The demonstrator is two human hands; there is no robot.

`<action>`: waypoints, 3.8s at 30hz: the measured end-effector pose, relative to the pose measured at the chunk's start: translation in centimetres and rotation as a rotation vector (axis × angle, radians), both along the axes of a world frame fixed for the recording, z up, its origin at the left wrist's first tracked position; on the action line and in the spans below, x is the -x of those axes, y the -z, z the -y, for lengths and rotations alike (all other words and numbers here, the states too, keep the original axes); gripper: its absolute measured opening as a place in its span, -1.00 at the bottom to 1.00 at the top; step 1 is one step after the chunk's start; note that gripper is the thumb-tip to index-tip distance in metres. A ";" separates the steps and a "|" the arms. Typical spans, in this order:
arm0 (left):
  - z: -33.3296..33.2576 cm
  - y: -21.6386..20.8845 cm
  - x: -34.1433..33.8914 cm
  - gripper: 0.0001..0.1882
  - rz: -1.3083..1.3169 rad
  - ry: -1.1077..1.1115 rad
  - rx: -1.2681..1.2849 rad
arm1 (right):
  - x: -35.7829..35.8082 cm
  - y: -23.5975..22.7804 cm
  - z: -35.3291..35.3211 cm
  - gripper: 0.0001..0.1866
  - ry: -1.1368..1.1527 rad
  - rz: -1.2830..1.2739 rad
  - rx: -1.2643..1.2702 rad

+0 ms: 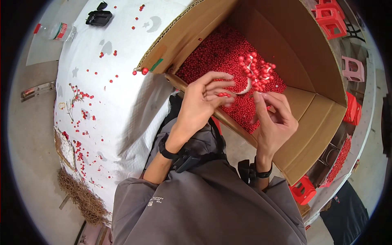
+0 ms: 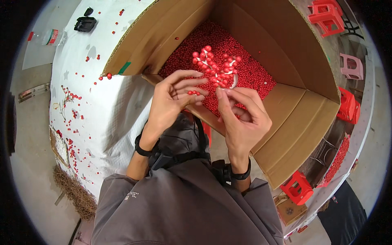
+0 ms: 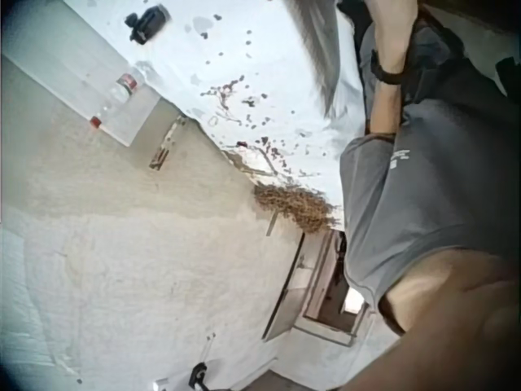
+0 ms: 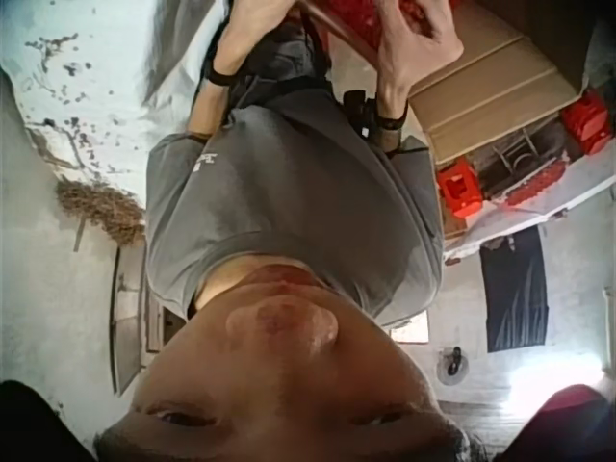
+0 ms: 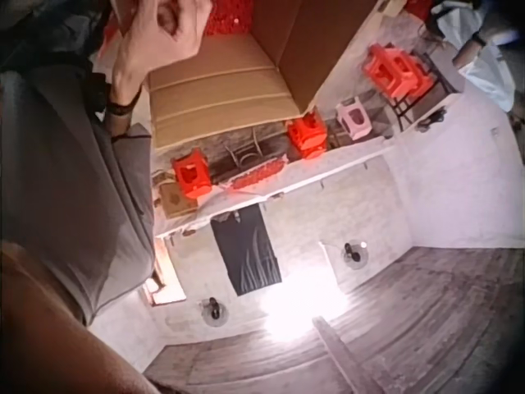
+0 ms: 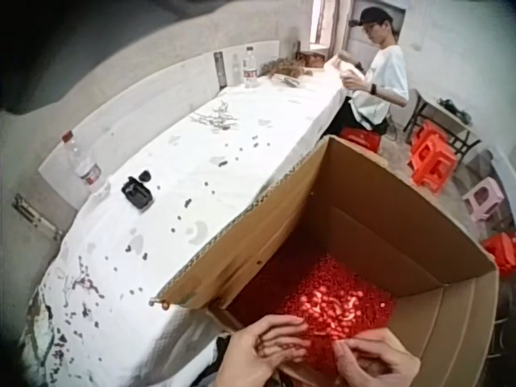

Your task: Assembling artificial berry branches by attaching small red berries to white plastic stems using adhesive.

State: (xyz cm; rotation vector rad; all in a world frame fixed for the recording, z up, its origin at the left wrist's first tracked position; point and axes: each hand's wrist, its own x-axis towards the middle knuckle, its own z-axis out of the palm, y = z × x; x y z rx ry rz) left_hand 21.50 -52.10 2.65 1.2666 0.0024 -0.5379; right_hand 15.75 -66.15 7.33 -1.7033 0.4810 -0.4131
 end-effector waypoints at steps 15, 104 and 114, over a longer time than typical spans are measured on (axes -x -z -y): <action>0.6 3.4 -0.1 -0.87 0.931 -0.091 -0.823 | 0.6 -1.5 -1.7 -0.90 0.001 0.203 0.230; -38.2 21.8 63.9 -0.83 -0.054 -2.845 -0.177 | 33.7 22.5 -37.4 -0.74 -2.642 -0.089 0.724; -43.1 24.4 66.2 -0.86 0.030 -2.865 -0.233 | 33.8 22.4 -37.8 -0.74 -2.638 -0.157 0.646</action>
